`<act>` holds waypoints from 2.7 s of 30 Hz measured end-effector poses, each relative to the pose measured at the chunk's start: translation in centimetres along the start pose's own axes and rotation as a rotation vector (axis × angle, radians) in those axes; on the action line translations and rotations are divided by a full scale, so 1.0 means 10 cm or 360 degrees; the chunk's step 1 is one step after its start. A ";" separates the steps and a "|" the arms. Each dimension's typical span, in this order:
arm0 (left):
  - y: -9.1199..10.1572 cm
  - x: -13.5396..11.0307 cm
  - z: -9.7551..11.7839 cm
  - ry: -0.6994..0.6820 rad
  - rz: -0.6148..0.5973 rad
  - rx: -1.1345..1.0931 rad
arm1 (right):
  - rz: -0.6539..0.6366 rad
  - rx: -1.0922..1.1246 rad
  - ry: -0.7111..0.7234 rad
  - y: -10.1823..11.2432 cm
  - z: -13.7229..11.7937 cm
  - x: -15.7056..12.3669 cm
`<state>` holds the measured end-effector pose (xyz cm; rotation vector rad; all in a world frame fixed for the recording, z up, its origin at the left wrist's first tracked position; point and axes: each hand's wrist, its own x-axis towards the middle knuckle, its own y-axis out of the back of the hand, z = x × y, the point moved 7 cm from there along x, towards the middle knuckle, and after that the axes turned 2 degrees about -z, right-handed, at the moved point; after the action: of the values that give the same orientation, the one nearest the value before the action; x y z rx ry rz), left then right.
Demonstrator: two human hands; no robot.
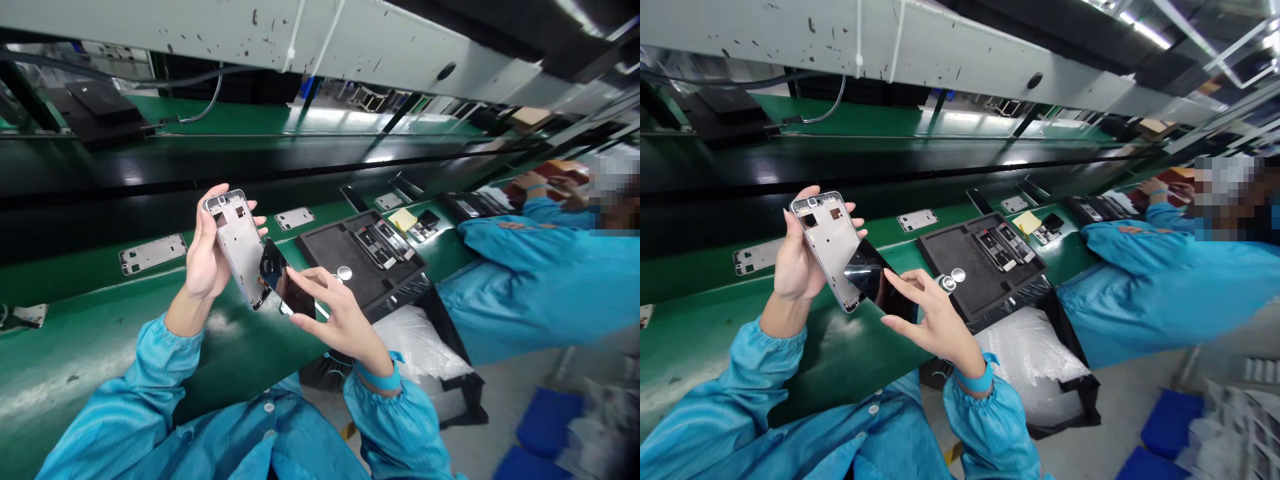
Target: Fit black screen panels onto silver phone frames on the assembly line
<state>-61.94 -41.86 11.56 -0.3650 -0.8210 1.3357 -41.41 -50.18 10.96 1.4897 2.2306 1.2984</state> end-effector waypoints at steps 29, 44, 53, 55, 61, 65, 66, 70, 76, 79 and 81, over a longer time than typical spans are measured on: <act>-0.10 -0.06 -0.22 0.0104 -0.0034 0.0177 | 0.0378 0.0232 -0.0059 -0.60 0.09 0.51; -0.34 -0.35 -0.28 0.0305 -0.0192 0.0647 | 0.0391 0.1209 -0.0395 -0.16 0.05 0.59; -0.07 -0.03 -0.11 0.0095 0.0280 0.0266 | -0.0066 0.1249 -0.0387 -0.51 0.09 0.37; -0.03 0.01 -0.05 0.0105 0.0339 0.0206 | -0.0284 0.1330 -0.0454 -0.68 0.12 0.25; -0.07 -0.05 -0.01 0.0075 0.0384 0.0216 | -0.0259 0.1237 -0.0554 -0.77 0.24 0.22; -0.09 -0.06 0.01 -0.0073 0.0332 0.0231 | -0.0188 0.1232 -0.0593 -0.80 0.27 0.30; -0.08 -0.05 0.01 -0.0113 0.0326 0.0227 | -0.0167 0.1210 -0.0600 -0.80 0.28 0.32; -0.03 0.00 -0.04 -0.0196 0.0361 0.0242 | -0.0265 0.1326 -0.0659 -0.83 0.28 0.37; -0.18 0.09 -0.15 -0.0260 0.0521 0.0112 | -0.0417 0.1592 -0.0559 -0.68 0.26 0.43; -0.41 0.35 -0.38 -0.0188 0.0354 0.0036 | -0.0260 0.1537 -0.0595 -0.48 0.44 0.46; -0.51 0.66 -0.63 -0.0118 0.0256 0.0001 | -0.0125 0.1497 -0.0593 -0.28 0.64 0.44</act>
<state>-53.77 -35.43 12.77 -0.3892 -0.8670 1.5062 -41.92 -43.35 6.36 1.6422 2.6840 -0.1522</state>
